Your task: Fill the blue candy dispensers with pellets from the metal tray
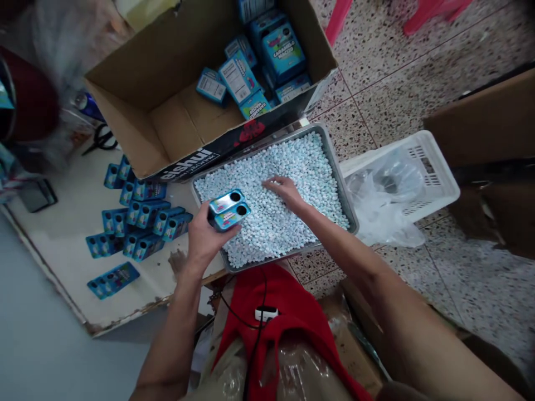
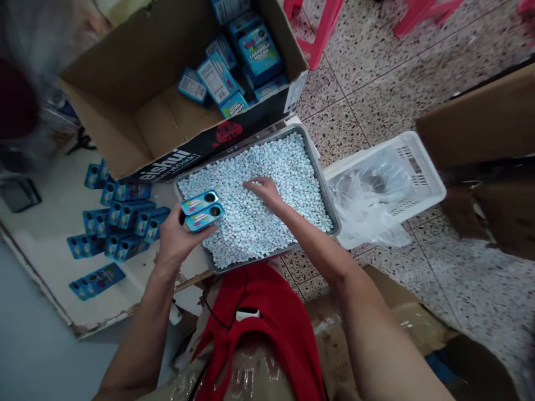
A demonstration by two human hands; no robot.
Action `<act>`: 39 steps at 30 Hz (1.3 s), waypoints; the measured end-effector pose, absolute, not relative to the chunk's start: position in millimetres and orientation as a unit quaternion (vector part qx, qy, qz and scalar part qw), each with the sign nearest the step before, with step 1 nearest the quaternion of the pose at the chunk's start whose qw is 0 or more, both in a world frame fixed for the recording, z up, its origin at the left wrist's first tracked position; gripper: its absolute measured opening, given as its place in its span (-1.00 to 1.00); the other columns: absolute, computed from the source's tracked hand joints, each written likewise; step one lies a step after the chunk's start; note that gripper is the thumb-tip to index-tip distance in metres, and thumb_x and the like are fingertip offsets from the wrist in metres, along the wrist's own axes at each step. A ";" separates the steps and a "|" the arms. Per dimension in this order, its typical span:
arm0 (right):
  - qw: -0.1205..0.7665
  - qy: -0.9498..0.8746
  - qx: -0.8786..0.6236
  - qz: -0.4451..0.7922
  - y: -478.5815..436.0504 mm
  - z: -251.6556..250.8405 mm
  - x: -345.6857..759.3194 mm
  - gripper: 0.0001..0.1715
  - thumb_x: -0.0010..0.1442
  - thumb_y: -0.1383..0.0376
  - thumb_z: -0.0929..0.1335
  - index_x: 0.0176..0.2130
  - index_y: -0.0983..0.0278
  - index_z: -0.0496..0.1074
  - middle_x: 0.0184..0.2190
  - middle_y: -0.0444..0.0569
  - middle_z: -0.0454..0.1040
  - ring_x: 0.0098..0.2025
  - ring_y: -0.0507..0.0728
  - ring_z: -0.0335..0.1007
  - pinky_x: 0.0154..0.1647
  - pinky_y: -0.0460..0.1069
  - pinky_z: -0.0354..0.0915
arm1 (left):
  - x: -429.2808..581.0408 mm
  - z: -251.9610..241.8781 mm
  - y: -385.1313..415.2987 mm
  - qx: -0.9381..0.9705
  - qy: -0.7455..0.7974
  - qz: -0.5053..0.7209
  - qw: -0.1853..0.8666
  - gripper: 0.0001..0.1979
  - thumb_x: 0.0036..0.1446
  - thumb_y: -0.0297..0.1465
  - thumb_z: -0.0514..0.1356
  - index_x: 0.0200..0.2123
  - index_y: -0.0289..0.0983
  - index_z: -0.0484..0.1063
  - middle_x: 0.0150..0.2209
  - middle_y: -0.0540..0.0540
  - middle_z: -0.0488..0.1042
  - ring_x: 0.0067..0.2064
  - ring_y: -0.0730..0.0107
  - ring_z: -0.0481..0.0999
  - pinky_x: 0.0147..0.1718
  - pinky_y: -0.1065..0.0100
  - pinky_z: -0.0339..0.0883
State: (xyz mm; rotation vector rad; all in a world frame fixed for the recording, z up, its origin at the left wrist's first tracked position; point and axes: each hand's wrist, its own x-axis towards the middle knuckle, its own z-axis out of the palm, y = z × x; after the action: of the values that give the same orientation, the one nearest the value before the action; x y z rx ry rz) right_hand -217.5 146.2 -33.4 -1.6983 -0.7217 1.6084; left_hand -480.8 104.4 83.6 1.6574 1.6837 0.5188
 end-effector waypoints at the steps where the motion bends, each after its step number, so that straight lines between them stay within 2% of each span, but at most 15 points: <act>1: 0.342 -0.206 -0.638 0.659 145.1 -30.0 -219.5 -0.58 0.00 -0.06 0.57 -0.32 0.19 0.58 -0.37 -0.10 0.65 -0.15 0.25 0.58 0.05 0.13 0.45 | -477.0 82.7 103.6 0.660 0.647 0.192 0.329 -0.33 -0.14 -0.28 0.58 0.08 -0.17 0.49 -0.03 -0.11 0.68 -0.01 -0.03 0.71 0.03 0.06 0.62; 4: 0.337 -0.068 -0.585 0.735 144.0 -15.6 -227.0 -0.68 0.09 0.02 0.56 -0.29 0.17 0.54 -0.42 -0.09 0.63 -0.28 0.20 0.58 -0.16 0.08 0.50 | -473.0 76.0 100.2 0.698 0.632 0.185 0.280 -0.27 -0.10 -0.42 0.51 0.19 -0.14 0.44 0.15 -0.16 0.62 0.16 -0.09 0.65 0.17 0.03 0.54; 7: 0.368 -0.043 -0.515 0.773 139.7 10.4 -239.7 -0.68 0.13 0.05 0.52 -0.31 0.22 0.50 -0.45 -0.02 0.62 -0.40 0.16 0.55 -0.44 -0.01 0.43 | -477.4 69.0 98.3 0.709 0.625 0.185 0.269 -0.30 -0.09 -0.45 0.49 0.17 -0.14 0.44 0.11 -0.17 0.63 0.13 -0.10 0.65 0.15 0.02 0.54; 9: 0.436 -0.035 -0.458 0.774 132.5 35.8 -250.9 -0.69 0.13 0.05 0.49 -0.31 0.23 0.49 -0.44 -0.01 0.61 -0.39 0.14 0.55 -0.51 -0.05 0.38 | -479.5 67.5 97.4 0.714 0.616 0.201 0.265 -0.31 -0.11 -0.47 0.48 0.15 -0.15 0.43 0.09 -0.17 0.62 0.12 -0.10 0.64 0.15 0.02 0.53; 13: 0.591 -0.086 -0.402 0.694 114.4 90.9 -271.5 -0.71 0.14 0.03 0.43 -0.36 0.19 0.47 -0.35 -0.04 0.60 -0.25 0.14 0.60 -0.29 -0.01 0.48 | -470.2 69.1 94.5 0.714 0.576 0.251 0.309 -0.27 -0.13 -0.45 0.52 0.15 -0.14 0.40 0.07 -0.13 0.62 0.08 -0.02 0.65 0.10 0.09 0.54; 16: 0.660 -0.150 -0.407 0.614 107.1 115.7 -277.4 -0.71 0.20 0.04 0.37 -0.40 0.18 0.46 -0.28 -0.07 0.58 -0.22 0.11 0.57 -0.12 0.04 0.47 | -453.5 65.6 92.7 0.688 0.564 0.282 0.360 -0.21 -0.15 -0.39 0.57 0.16 -0.12 0.37 0.04 -0.08 0.62 -0.01 0.08 0.67 0.00 0.16 0.55; 19: 0.699 -0.206 -0.427 0.535 107.1 121.4 -273.6 -0.70 0.24 0.06 0.34 -0.42 0.16 0.42 -0.29 -0.07 0.53 -0.18 0.12 0.53 -0.01 0.08 0.44 | -438.0 55.7 93.1 0.678 0.542 0.302 0.395 -0.18 -0.19 -0.39 0.60 0.15 -0.11 0.36 0.04 -0.05 0.61 -0.02 0.11 0.66 -0.01 0.17 0.55; 26: 0.690 -0.252 -0.457 0.501 110.8 115.7 -258.0 -0.59 0.35 -0.03 0.27 -0.41 0.15 0.37 -0.34 -0.07 0.44 -0.26 0.12 0.40 -0.10 0.08 0.39 | -424.3 33.1 100.4 0.685 0.488 0.342 0.419 -0.15 -0.20 -0.43 0.61 0.17 -0.11 0.36 0.10 -0.08 0.56 0.04 0.11 0.63 0.05 0.16 0.51; 30: 0.699 -0.276 -0.408 0.519 108.9 113.4 -252.5 -0.58 0.33 0.04 0.28 -0.49 0.18 0.30 -0.37 -0.06 0.43 -0.29 0.11 0.36 -0.11 0.08 0.34 | -419.1 24.6 107.1 0.687 0.486 0.358 0.404 -0.17 -0.19 -0.41 0.61 0.15 -0.10 0.35 0.09 -0.10 0.53 0.08 0.08 0.59 0.09 0.11 0.50; 34: 0.697 -0.308 -0.407 0.504 106.5 104.3 -249.8 -0.57 0.29 0.08 0.27 -0.54 0.19 0.25 -0.34 -0.03 0.47 -0.22 0.13 0.39 -0.06 0.10 0.33 | -411.1 14.0 113.6 0.692 0.473 0.379 0.392 -0.14 -0.24 -0.44 0.62 0.14 -0.08 0.35 0.11 -0.09 0.49 0.12 0.05 0.56 0.11 0.06 0.48; 39: 0.637 -0.416 -0.482 0.434 104.1 91.1 -252.6 -0.57 0.34 0.03 0.29 -0.48 0.17 0.43 -0.21 -0.05 0.52 -0.02 0.18 0.44 0.20 0.20 0.35 | -399.5 -0.3 123.3 0.674 0.473 0.376 0.425 -0.15 -0.22 -0.41 0.61 0.16 -0.11 0.34 0.07 -0.09 0.52 0.06 0.08 0.57 0.04 0.08 0.49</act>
State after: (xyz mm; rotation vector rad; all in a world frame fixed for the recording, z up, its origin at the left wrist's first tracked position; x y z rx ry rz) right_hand -252.6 104.1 91.1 -1.1015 -0.9507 0.9903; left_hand -399.5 123.3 -0.3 1.6867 1.1824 0.9408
